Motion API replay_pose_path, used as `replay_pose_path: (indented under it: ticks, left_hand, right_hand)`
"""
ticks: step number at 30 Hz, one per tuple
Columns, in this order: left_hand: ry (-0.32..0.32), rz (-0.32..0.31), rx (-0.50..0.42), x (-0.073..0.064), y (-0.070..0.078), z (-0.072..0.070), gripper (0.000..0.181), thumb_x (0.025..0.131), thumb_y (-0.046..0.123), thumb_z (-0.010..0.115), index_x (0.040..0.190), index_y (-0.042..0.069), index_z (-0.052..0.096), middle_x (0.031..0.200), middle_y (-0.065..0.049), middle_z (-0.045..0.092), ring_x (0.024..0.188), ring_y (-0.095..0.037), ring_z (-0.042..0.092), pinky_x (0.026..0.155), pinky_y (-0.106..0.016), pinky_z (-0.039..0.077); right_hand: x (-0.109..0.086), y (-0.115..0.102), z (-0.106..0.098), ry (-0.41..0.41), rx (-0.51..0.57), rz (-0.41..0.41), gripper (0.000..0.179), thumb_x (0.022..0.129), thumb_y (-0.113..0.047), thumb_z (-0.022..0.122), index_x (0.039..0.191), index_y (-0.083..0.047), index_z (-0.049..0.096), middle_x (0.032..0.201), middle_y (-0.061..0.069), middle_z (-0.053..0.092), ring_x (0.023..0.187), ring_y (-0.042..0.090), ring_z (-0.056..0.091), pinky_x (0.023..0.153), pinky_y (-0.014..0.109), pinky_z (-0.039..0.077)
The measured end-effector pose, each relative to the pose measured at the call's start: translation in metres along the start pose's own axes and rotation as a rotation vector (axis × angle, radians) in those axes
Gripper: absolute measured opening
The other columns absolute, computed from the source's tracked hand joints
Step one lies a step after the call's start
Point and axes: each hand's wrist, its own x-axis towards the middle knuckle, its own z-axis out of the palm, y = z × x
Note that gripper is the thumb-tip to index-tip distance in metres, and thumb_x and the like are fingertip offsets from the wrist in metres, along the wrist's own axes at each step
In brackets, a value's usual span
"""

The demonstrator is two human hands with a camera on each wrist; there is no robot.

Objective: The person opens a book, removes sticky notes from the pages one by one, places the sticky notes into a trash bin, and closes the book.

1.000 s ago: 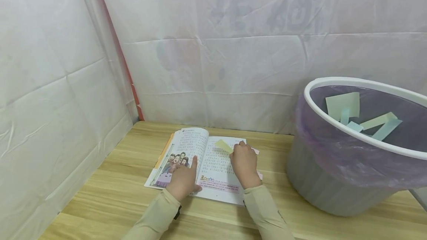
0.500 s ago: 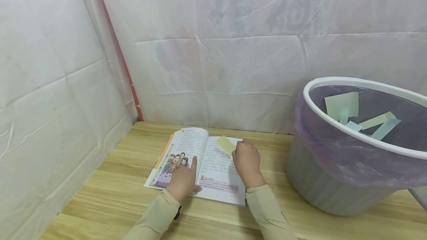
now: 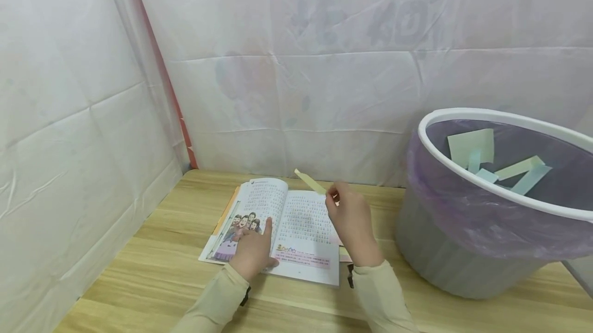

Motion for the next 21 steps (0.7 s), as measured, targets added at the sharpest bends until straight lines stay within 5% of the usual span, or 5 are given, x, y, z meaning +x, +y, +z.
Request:
replay_pose_path:
  ticks: [6,10,16,21]
  left_hand:
    - [0.012,0.006,0.009,0.0,-0.001,0.0,0.1,0.068,0.047,0.083,0.148,0.01,0.037,0.119,-0.045,0.05,0.1,-0.049,0.062,0.054,-0.035,0.056]
    - [0.013,0.01,0.023,-0.001,-0.001,0.0,0.1,0.069,0.048,0.083,0.149,0.01,0.036,0.12,-0.044,0.051,0.099,-0.048,0.062,0.052,-0.034,0.055]
    - [0.016,0.009,0.011,-0.004,-0.001,-0.001,0.098,0.069,0.045,0.083,0.148,0.009,0.038,0.12,-0.044,0.051,0.103,-0.05,0.06,0.055,-0.036,0.057]
    - [0.021,0.003,-0.003,-0.005,-0.002,-0.002,0.097,0.069,0.044,0.084,0.147,0.009,0.039,0.12,-0.045,0.05,0.1,-0.05,0.061,0.056,-0.035,0.057]
  right_hand:
    - [0.007,-0.014,-0.035,0.291,0.053,-0.221,0.02,0.073,0.016,0.07,0.086,0.001,0.071,0.079,0.01,0.07,0.067,0.018,0.062,0.069,0.019,0.049]
    - [0.008,-0.027,-0.058,0.532,0.153,-0.248,0.017,0.075,0.014,0.068,0.086,0.003,0.075,0.079,0.014,0.071,0.073,0.01,0.062,0.077,0.01,0.044]
    - [0.011,-0.042,-0.089,0.98,0.168,-0.113,0.01,0.079,0.004,0.067,0.083,0.002,0.076,0.08,0.019,0.071,0.077,0.01,0.065,0.078,0.014,0.047]
    - [0.003,-0.029,-0.118,1.159,0.317,0.062,0.018,0.078,-0.004,0.076,0.083,0.012,0.07,0.08,0.013,0.072,0.074,0.01,0.065,0.079,0.018,0.049]
